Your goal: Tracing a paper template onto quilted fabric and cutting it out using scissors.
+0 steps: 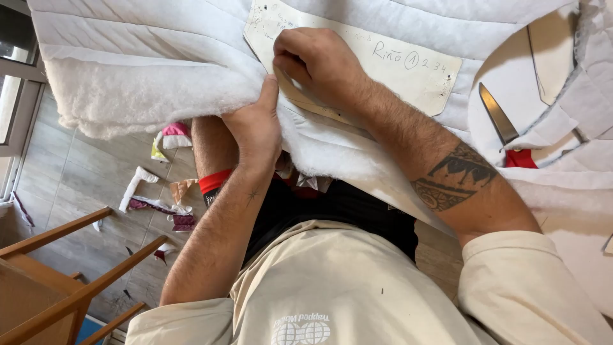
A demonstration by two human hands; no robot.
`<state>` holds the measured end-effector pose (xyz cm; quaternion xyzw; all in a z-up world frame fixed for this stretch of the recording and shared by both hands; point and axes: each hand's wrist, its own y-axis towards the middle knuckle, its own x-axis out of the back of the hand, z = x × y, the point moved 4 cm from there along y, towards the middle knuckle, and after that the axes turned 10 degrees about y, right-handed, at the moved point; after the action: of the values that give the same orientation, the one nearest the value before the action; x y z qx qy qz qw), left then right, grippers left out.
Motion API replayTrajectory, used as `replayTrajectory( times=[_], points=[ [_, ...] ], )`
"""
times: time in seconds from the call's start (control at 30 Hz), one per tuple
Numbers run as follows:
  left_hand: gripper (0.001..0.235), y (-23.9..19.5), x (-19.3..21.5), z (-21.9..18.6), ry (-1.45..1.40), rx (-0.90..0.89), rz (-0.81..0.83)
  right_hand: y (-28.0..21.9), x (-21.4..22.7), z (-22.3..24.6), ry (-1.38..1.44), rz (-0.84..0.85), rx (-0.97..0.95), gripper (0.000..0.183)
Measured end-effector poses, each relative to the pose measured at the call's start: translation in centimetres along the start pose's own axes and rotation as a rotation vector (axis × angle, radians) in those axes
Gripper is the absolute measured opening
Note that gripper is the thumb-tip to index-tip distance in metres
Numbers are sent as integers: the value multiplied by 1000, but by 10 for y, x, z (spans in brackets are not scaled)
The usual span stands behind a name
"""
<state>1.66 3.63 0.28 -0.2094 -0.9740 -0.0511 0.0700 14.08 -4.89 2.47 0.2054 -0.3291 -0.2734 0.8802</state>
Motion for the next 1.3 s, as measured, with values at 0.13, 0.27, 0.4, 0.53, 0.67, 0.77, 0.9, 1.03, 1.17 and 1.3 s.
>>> replayTrajectory(
  times=[0.13,0.27,0.4,0.53,0.67,0.77,0.9,1.03,1.17,1.3],
  points=[
    [41,2,2,0,57,-7,50,7,-1,-5,-32,23,-104,6],
    [36,1,1,-3,84,-38,44,13,-3,-7,-95,80,-178,11],
    [33,1,2,-6,103,-19,71,9,-11,-20,-173,66,-181,8],
    [33,1,2,-3,104,124,139,5,-12,-18,-188,38,-164,8],
    [44,1,0,2,90,136,124,3,-12,-22,-208,47,-98,4],
    [46,-1,0,4,70,127,96,1,-9,-19,-168,49,-62,3],
    [56,-3,2,5,-26,199,121,1,-5,-14,-90,65,-41,5],
    [61,-4,6,11,38,188,132,0,-4,-15,-62,75,-37,7],
    [51,-3,4,10,25,168,133,5,-3,-9,-52,74,-7,8],
    [44,-3,5,14,58,174,114,6,-5,-6,-71,81,-21,6]
  ],
)
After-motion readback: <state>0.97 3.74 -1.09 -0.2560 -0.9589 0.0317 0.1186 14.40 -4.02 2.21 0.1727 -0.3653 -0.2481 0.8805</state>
